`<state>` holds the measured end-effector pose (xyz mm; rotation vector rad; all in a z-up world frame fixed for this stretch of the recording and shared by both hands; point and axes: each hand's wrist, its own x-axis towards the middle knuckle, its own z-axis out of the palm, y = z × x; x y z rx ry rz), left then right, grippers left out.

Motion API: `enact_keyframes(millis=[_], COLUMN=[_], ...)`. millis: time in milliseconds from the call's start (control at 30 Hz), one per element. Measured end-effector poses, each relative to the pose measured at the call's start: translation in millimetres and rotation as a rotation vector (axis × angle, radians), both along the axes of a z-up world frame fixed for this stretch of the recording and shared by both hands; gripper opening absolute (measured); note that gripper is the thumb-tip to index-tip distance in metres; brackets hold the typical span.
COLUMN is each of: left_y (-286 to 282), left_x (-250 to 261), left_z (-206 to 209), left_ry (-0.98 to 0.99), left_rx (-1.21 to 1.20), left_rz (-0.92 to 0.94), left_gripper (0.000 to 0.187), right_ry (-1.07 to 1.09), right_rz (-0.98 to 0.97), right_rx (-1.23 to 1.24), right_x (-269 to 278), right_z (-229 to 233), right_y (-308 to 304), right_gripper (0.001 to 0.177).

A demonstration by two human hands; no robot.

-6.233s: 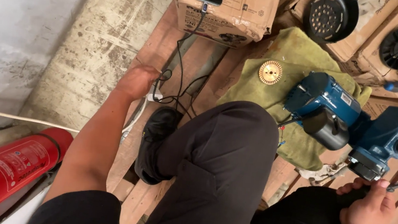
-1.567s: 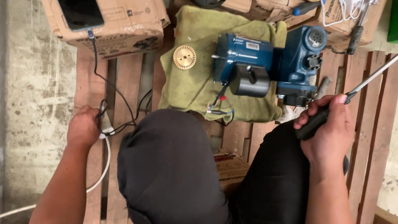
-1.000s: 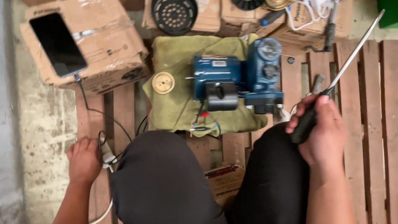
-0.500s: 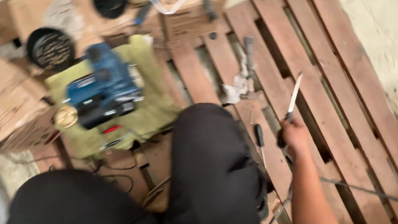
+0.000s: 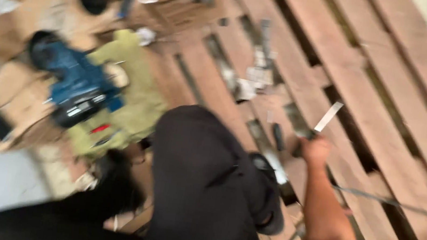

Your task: Disassembling a water pump by removing screws and internal components using hand tools.

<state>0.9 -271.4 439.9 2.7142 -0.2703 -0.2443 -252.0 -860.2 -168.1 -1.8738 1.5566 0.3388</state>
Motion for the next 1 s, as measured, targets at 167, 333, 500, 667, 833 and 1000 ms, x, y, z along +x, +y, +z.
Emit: enact_keyframes(millis=[167, 333, 500, 667, 833, 1000], left_y=[-111, -202, -166, -139, -116, -74], left_x=[20, 53, 63, 69, 81, 109], left_z=[29, 10, -102, -153, -150, -109], left_ry=[-0.153, 0.181, -0.069, -0.464, -0.395, -0.155], left_rx=[-0.048, 0.296, 0.153, 0.072, 0.270, 0.063], left_rz=[0.016, -0.036, 0.011, -0.094, -0.300, -0.260], left_gripper=[0.049, 0.093, 0.093, 0.076, 0.097, 0.094], right_ry=[-0.163, -0.421, -0.865, -1.208, -1.150, -1.028], right_rz=[-0.010, 0.020, 0.258, 0.824, 1.094, 1.043], right_rx=[-0.125, -0.282, -0.228, 0.038, 0.645, 0.988], right_x=[-8, 39, 213, 379, 472, 467], right_z=[30, 119, 344, 468, 438, 442], right_y=[8, 11, 81, 206, 288, 324], right_gripper=[0.059, 0.038, 0.020, 0.026, 0.058, 0.052])
